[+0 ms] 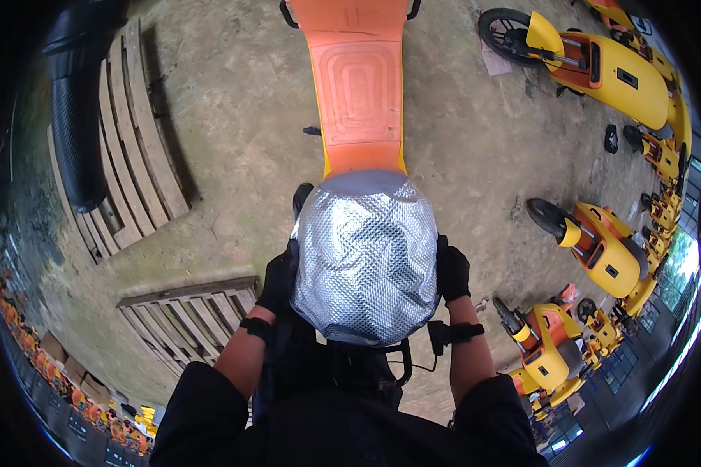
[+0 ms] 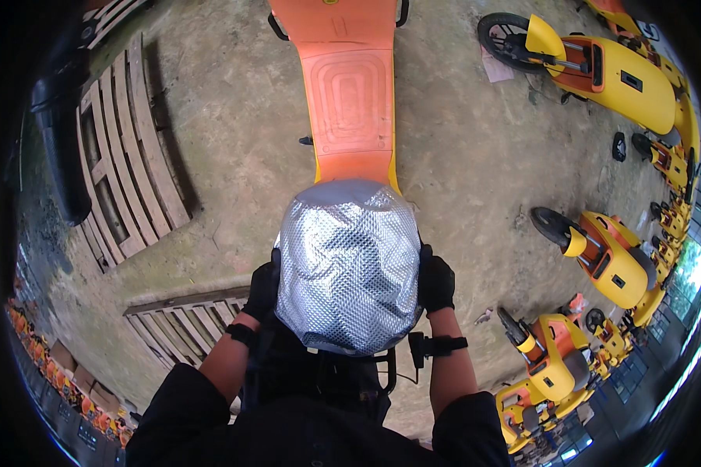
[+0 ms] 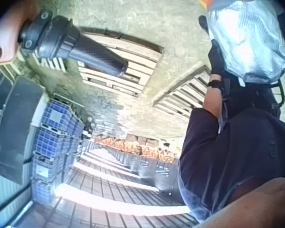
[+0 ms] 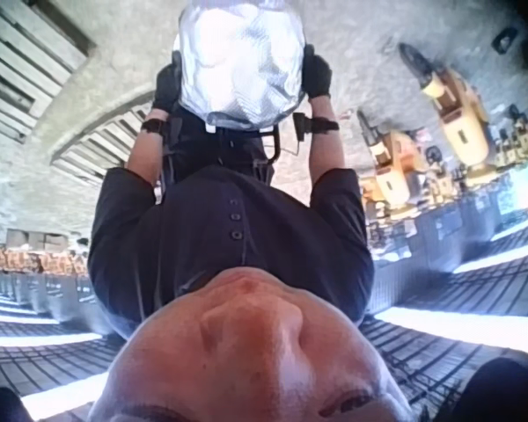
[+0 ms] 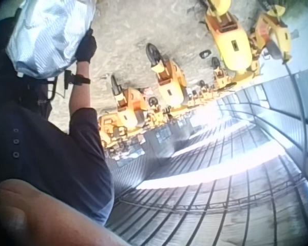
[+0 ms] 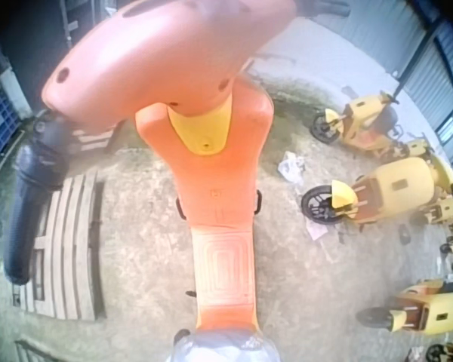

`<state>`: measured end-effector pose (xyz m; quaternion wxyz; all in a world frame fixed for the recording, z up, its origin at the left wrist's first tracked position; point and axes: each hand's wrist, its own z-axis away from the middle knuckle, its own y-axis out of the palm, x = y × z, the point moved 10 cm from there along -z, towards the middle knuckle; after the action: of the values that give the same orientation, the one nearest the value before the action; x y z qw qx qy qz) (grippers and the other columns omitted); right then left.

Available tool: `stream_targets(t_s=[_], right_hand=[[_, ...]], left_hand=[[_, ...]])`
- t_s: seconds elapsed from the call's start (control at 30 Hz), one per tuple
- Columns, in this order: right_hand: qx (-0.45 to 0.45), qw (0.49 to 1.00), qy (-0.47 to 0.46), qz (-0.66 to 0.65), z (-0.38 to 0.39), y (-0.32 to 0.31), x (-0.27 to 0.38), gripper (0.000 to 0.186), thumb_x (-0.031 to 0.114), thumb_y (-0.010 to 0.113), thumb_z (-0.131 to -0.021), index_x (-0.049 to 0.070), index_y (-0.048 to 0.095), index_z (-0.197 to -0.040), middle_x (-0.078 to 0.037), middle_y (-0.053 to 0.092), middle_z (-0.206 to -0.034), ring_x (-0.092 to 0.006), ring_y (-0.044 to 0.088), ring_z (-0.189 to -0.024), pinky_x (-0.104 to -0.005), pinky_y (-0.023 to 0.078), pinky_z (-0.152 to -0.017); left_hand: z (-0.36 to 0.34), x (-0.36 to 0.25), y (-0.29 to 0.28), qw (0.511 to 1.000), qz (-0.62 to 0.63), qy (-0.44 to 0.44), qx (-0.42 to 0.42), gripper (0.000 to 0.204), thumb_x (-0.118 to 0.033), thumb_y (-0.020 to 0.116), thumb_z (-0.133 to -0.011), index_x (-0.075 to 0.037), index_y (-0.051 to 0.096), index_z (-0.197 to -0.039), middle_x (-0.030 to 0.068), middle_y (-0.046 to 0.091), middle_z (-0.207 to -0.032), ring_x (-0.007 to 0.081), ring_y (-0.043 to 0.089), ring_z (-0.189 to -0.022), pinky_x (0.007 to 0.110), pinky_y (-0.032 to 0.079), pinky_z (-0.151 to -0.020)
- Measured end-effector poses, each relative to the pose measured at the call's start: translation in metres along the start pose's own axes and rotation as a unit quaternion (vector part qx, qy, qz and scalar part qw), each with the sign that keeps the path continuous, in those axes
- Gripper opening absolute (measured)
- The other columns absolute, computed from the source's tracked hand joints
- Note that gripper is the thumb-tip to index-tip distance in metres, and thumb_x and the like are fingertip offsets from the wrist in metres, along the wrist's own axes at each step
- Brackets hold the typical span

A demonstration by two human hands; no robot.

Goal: The person handles a silver cover and opens the seat compartment of a yellow scooter while standing in a parking lot. They lift and lower the cover several times to check the area underneath the seat.

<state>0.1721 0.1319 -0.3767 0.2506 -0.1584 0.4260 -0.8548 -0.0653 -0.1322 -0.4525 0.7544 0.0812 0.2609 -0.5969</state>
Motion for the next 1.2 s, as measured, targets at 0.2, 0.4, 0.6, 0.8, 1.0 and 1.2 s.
stream_targets(t_s=[0.2,0.4,0.6,0.8,1.0,1.2], right_hand=[[0.027,0.999,0.036,0.011,-0.011,0.014,-0.008,0.017,0.020,0.042,-0.087,0.007,0.044,-0.098,-0.016,0.060,-0.070,-0.0337,0.061,-0.066,-0.0432,0.048,-0.055],[0.048,0.996,0.054,0.048,0.024,0.007,-0.005,0.021,0.019,0.047,-0.084,0.006,0.042,-0.099,-0.012,0.058,-0.066,-0.0296,0.059,-0.059,-0.0404,0.047,-0.050],[0.046,0.998,0.032,0.039,0.016,-0.004,0.000,0.016,0.019,0.046,-0.084,0.007,0.043,-0.096,-0.014,0.061,-0.071,-0.0308,0.063,-0.064,-0.0407,0.050,-0.053],[0.023,0.997,0.037,0.059,0.042,-0.014,0.008,0.024,0.021,0.047,-0.084,0.006,0.045,-0.103,-0.013,0.058,-0.068,-0.0304,0.060,-0.059,-0.0404,0.048,-0.050],[0.042,0.994,0.076,0.065,0.027,-0.002,-0.006,0.020,0.017,0.047,-0.084,0.006,0.042,-0.099,-0.014,0.059,-0.070,-0.0305,0.061,-0.061,-0.0398,0.050,-0.052],[-0.003,0.998,0.050,0.031,0.025,0.007,-0.008,0.019,0.015,0.044,-0.086,0.005,0.042,-0.102,-0.015,0.059,-0.071,-0.0318,0.061,-0.062,-0.0408,0.049,-0.051]], left_hand=[[-0.008,-0.022,0.002,0.986,-0.070,0.141,-0.062,0.038,-0.030,0.035,-0.094,-0.001,0.048,-0.114,0.0237,0.061,-0.096,0.0389,0.059,-0.090,0.042,0.047,-0.075],[-0.034,0.001,0.012,0.988,-0.097,0.114,-0.026,0.038,-0.027,0.036,-0.093,-0.002,0.042,-0.122,0.0231,0.061,-0.095,0.0373,0.060,-0.091,0.040,0.048,-0.073],[-0.035,0.019,0.021,1.000,0.018,0.000,0.002,0.041,-0.029,0.033,-0.095,-0.003,0.040,-0.126,0.0219,0.062,-0.093,0.0345,0.061,-0.087,0.039,0.048,-0.070],[-0.041,0.019,0.023,0.995,-0.046,0.087,-0.012,0.042,-0.030,0.032,-0.096,-0.004,0.039,-0.128,0.0237,0.062,-0.094,0.0360,0.061,-0.088,0.041,0.048,-0.071],[-0.022,0.011,0.019,0.997,-0.027,0.076,-0.020,0.040,-0.029,0.033,-0.095,-0.007,0.038,-0.128,0.0230,0.061,-0.089,0.0388,0.060,-0.078,0.044,0.048,-0.063],[-0.003,0.001,0.002,0.979,-0.148,0.132,-0.050,0.043,-0.027,0.040,-0.092,-0.009,0.035,-0.131,0.0223,0.062,-0.087,0.0403,0.059,-0.075,0.045,0.047,-0.062]])
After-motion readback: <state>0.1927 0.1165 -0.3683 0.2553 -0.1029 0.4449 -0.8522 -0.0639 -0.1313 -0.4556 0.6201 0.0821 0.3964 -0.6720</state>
